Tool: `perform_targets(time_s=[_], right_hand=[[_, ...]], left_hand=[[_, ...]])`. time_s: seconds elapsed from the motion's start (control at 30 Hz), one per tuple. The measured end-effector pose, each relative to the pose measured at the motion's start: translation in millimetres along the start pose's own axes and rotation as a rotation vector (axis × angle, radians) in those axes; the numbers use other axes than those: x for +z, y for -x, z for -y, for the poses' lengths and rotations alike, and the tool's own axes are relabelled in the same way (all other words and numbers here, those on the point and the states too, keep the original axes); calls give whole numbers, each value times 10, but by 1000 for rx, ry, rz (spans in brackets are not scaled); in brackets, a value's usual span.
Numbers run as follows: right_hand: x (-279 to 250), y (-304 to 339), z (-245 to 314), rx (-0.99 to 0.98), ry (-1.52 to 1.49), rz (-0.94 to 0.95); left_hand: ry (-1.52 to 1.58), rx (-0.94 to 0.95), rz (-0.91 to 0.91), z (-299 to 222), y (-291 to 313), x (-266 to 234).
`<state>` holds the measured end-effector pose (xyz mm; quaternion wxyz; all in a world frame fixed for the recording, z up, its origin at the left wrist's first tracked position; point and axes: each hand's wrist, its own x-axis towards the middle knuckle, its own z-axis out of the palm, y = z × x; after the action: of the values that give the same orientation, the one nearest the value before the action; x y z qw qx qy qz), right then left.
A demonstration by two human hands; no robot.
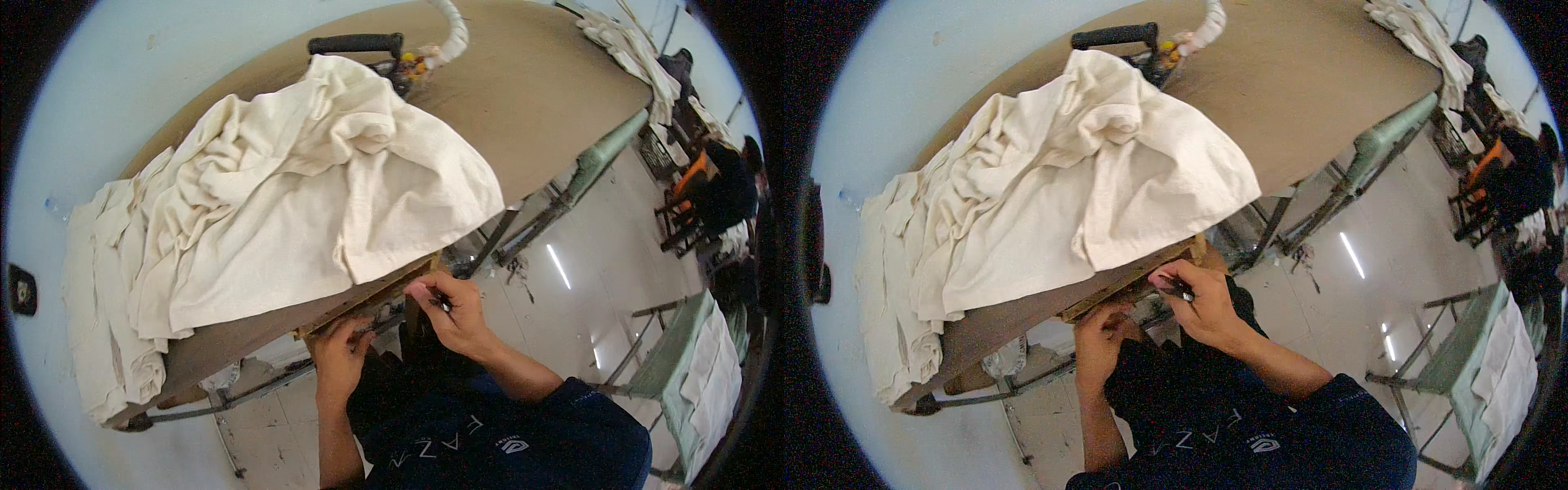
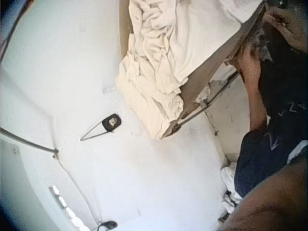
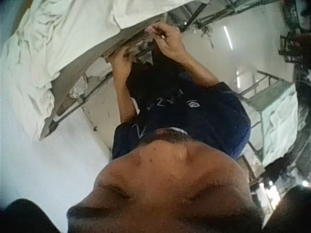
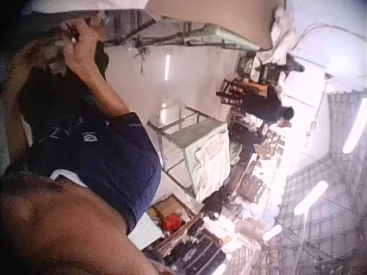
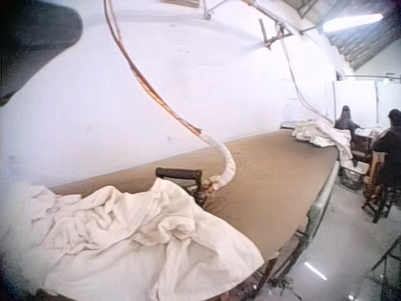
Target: The person uses small scissors to trim loose threads from a white garment on an ironing board. The garment is repeatedly repositioned and turned over to access different areas for trimming.
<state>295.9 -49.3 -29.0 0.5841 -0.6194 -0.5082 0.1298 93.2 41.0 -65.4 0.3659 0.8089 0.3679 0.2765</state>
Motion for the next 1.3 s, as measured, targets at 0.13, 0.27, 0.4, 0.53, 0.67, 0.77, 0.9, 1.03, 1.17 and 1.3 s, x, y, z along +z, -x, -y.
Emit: perform_targets(time_s=[0.13,0.27,0.4,0.53,0.67,0.77,0.9,1.03,1.17,1.3], right_hand=[[-104,-15,-125,-85,185,-227],[-145,-259,-119,-167,296,-355],[-215,-352,-229,-197,389,-374],[-258,-318,-402,-315,294,-297],[-238,-389,-177,-299,17,-111],[-230,-366,-72,-178,-226,-35],[-201,-226,-19,9,-333,-58],[-119,-96,-16,197,-407,-108],[9,172,-316,328,-256,89],[184,216,-263,402,-167,-129]], left_hand=[[78,-2,-120,-466,-47,-179],[-206,427,-492,-995,-371,-130],[-552,539,-441,-896,-731,-165],[-583,549,-431,-721,-808,-403],[-542,505,-459,-634,-837,-605],[-615,456,-540,-523,-879,-851],[-684,363,-572,-400,-869,-1114],[-759,316,-580,-483,-766,-1053],[-723,332,-695,-669,-624,-819],[-551,554,-560,-672,-396,-451]])
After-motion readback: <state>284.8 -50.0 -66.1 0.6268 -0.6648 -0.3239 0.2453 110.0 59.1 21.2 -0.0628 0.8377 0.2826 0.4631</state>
